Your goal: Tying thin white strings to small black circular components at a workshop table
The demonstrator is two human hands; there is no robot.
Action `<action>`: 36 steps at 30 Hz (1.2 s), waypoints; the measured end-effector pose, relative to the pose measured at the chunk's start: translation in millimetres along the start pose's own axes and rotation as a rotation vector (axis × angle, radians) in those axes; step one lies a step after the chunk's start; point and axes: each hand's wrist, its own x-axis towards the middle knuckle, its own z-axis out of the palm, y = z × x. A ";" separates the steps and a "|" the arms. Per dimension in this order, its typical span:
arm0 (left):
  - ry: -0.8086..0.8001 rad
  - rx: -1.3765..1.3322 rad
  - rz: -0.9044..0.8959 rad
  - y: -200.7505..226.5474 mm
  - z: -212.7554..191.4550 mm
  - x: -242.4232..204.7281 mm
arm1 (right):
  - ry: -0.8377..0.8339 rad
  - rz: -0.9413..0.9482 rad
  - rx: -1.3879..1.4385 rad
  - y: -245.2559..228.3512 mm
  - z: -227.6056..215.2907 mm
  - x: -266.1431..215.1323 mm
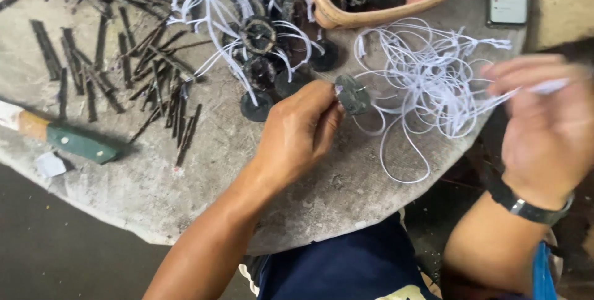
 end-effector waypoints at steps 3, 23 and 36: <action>-0.024 0.002 0.008 2.4 2.6 1.4 | 0.300 0.168 0.502 16.2 -17.5 7.4; 0.063 -0.280 0.146 -4.6 15.7 -8.2 | 0.058 0.347 1.693 -45.1 15.6 15.9; -0.098 -0.110 0.219 10.6 5.5 -2.5 | 0.040 0.336 1.947 -18.2 48.8 28.5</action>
